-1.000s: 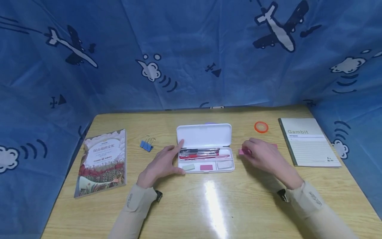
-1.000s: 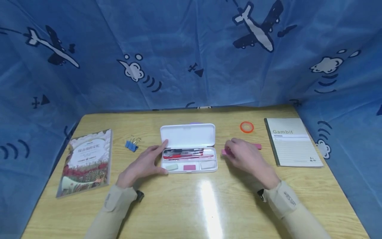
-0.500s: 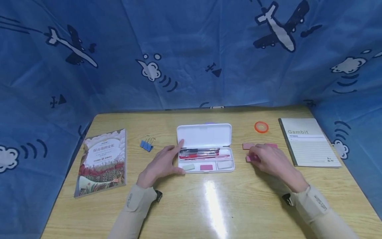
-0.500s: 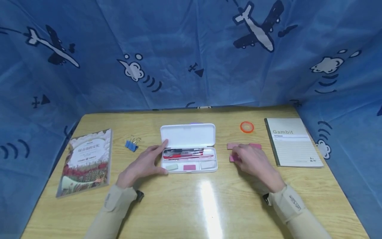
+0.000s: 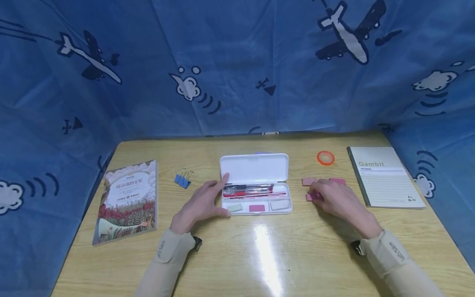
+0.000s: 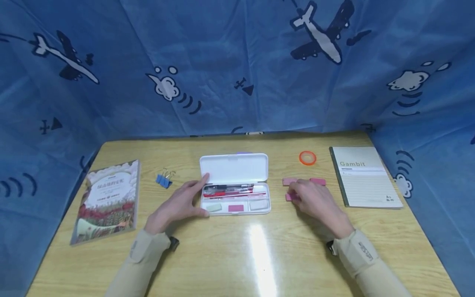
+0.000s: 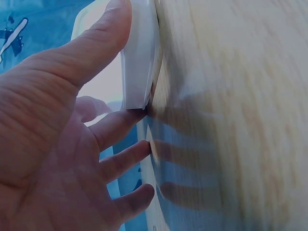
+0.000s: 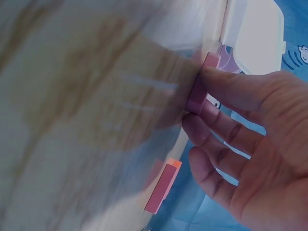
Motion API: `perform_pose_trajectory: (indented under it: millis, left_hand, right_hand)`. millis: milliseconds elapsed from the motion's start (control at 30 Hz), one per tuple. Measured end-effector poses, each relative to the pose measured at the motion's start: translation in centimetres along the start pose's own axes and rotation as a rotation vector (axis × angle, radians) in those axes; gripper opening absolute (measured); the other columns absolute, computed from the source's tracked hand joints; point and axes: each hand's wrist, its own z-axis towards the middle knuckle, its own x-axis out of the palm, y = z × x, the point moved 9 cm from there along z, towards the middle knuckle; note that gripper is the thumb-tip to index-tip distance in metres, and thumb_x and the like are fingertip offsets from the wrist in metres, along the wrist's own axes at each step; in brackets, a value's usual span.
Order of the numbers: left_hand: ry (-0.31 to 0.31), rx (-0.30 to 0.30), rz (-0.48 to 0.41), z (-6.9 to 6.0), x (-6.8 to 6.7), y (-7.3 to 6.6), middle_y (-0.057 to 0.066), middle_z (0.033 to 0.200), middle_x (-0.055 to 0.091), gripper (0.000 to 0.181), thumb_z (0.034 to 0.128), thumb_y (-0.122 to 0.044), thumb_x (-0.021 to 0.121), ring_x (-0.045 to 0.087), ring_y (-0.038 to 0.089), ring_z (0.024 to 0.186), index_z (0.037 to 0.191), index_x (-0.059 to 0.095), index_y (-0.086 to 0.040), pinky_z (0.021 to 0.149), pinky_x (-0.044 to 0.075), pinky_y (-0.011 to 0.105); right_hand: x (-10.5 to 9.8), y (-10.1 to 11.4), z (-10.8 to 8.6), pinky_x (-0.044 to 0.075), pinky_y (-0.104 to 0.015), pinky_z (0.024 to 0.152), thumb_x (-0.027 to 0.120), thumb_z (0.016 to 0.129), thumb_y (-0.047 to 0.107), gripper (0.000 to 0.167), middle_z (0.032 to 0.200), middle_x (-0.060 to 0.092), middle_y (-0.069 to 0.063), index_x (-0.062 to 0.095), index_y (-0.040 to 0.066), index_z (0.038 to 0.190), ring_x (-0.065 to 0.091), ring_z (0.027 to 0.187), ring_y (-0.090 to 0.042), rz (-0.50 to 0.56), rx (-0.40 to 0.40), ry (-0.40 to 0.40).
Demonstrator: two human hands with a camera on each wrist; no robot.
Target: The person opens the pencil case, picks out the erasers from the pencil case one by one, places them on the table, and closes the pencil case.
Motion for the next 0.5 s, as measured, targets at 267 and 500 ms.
perform_pose_trajectory:
  millis: [267,500]
  left_hand:
    - [0.011,-0.004,-0.005,0.1,0.2,0.0,0.019,0.16,0.04,0.118,0.076,-0.045,0.088,0.035,0.037,0.149,0.164,0.011,-0.027,0.119,0.035,0.056]
    - [0.006,-0.004,-0.008,-0.1,0.0,0.0,0.019,0.16,0.04,0.118,0.0759,-0.044,0.088,0.035,0.036,0.149,0.164,0.011,-0.028,0.119,0.035,0.056]
  right_hand:
    - [-0.8,0.2,0.2,0.054,-0.038,0.063,0.083,0.083,0.019,0.02,0.088,0.073,0.0,0.075,0.014,0.101,0.066,0.076,-0.016,-0.022,0.005,-0.036]
    - [-1.9,4.2,1.8,0.058,-0.044,0.071,0.08,0.082,0.011,0.022,0.096,0.077,-0.006,0.075,0.008,0.104,0.072,0.087,-0.025,0.016,-0.104,-0.11]
